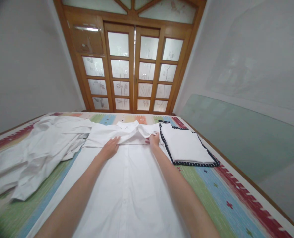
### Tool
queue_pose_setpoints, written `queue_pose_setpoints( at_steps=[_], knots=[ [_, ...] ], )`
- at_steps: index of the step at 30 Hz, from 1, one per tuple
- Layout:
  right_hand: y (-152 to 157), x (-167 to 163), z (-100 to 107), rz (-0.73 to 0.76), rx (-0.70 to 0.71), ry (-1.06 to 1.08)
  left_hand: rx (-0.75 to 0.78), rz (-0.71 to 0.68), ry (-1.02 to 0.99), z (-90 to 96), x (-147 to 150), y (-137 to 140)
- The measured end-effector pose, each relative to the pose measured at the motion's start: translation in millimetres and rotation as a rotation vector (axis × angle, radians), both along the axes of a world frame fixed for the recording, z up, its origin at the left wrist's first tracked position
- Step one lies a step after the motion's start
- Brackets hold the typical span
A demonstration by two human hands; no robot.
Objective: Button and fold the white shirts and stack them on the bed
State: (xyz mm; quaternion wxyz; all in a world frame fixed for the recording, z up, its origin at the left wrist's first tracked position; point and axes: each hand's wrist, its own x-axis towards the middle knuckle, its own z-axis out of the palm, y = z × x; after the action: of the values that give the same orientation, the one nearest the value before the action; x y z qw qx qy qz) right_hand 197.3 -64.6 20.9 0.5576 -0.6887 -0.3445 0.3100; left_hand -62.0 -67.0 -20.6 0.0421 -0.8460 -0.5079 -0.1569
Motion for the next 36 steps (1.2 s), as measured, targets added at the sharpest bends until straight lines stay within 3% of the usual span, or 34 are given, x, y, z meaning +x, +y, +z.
queue_pose_setpoints(
  at_steps=[6, 11, 15, 18, 24, 26, 30, 36],
  knots=[
    [0, 23, 21, 0.234, -0.164, 0.372, -0.047, 0.0, 0.018, 4.3, 2, -3],
    [8, 47, 50, 0.233, -0.24, 0.461, -0.084, 0.026, 0.013, 7.9, 4, -7],
    [18, 57, 52, 0.195, -0.261, 0.118, -0.09, 0.01, 0.004, 10.3, 4, -9],
    [21, 58, 48, 0.221, -0.196, -0.09, -0.103, 0.032, -0.037, 15.5, 2, -6],
    [23, 70, 37, 0.342, 0.243, -0.435, -0.102, 0.189, -0.089, 37.8, -15, 34],
    [23, 76, 28, 0.313, 0.183, -0.527, -0.086, 0.262, -0.003, 46.8, -27, 53],
    [24, 81, 10, 0.27, -0.112, -0.645, -0.129, 0.322, 0.087, 62.0, -58, 84],
    [25, 73, 2, 0.216, -0.115, -0.873, -0.243, 0.338, 0.175, 75.0, -97, 112]
  ],
)
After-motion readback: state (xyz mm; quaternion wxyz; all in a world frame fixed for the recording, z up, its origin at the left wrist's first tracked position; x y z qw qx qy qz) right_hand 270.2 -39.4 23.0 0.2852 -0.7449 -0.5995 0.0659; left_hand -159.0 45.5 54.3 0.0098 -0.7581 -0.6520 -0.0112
